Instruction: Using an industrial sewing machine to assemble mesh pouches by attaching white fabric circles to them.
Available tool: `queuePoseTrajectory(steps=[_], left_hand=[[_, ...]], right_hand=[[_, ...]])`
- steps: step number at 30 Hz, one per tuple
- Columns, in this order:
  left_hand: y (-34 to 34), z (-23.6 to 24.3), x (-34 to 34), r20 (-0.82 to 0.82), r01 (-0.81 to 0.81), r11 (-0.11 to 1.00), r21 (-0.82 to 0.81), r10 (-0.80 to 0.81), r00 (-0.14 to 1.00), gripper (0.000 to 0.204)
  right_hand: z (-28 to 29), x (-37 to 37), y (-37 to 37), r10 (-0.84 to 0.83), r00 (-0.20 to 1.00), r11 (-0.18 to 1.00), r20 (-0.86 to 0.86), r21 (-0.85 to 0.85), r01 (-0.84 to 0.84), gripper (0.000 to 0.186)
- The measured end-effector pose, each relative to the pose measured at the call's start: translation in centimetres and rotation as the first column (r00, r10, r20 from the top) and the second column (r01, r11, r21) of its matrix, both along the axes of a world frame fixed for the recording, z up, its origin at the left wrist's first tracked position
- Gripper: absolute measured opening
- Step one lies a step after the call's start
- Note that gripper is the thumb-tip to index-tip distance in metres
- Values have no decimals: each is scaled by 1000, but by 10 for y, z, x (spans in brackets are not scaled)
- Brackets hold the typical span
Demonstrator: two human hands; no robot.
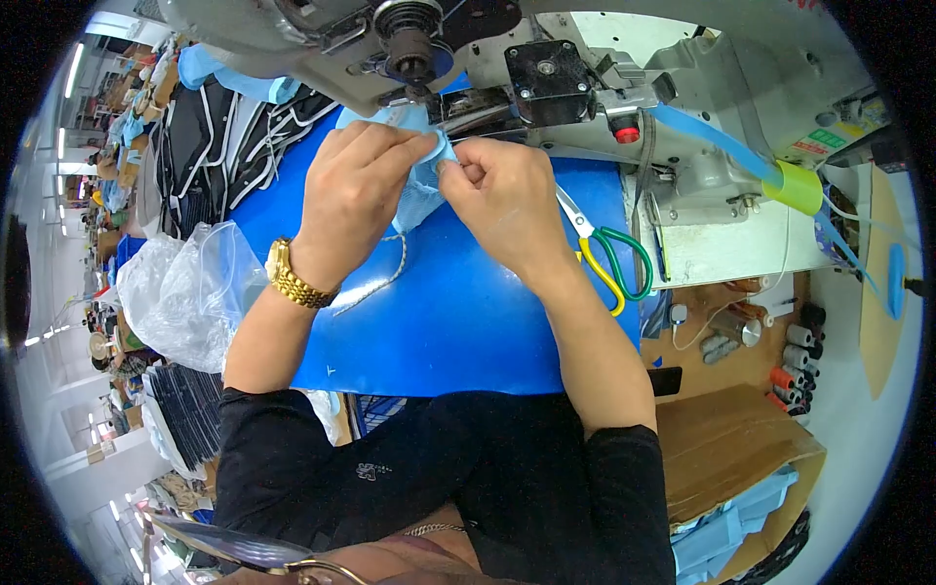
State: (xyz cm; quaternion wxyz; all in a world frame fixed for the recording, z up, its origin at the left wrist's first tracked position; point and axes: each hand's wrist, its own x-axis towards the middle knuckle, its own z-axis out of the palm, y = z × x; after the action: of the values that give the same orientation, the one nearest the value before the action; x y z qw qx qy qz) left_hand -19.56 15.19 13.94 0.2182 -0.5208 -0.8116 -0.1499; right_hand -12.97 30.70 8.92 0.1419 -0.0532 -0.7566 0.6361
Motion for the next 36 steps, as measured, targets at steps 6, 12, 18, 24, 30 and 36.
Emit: queuePoseTrajectory(steps=[6,12,18,24,30,36], left_hand=[[-6,9,-8,57,60,998,-29,-58,997,26],[-9,14,-15,98,108,992,-61,-102,990,26],[-8,12,-13,94,100,993,-56,-95,991,25],[-6,15,-12,60,85,996,-37,-82,995,24],[-1,13,-8,20,37,998,-46,-36,999,23],[3,11,-2,15,-7,999,-44,8,1000,22]], right_hand=[[6,1,1,-22,1000,993,-20,118,24,16],[12,2,5,4,999,984,50,178,-13,18],[9,3,6,-21,1000,963,5,269,19,21],[16,0,6,6,1000,978,1,210,-6,21],[13,-4,6,-40,998,970,-57,236,52,19],[15,-5,2,-55,997,978,-56,197,65,20]])
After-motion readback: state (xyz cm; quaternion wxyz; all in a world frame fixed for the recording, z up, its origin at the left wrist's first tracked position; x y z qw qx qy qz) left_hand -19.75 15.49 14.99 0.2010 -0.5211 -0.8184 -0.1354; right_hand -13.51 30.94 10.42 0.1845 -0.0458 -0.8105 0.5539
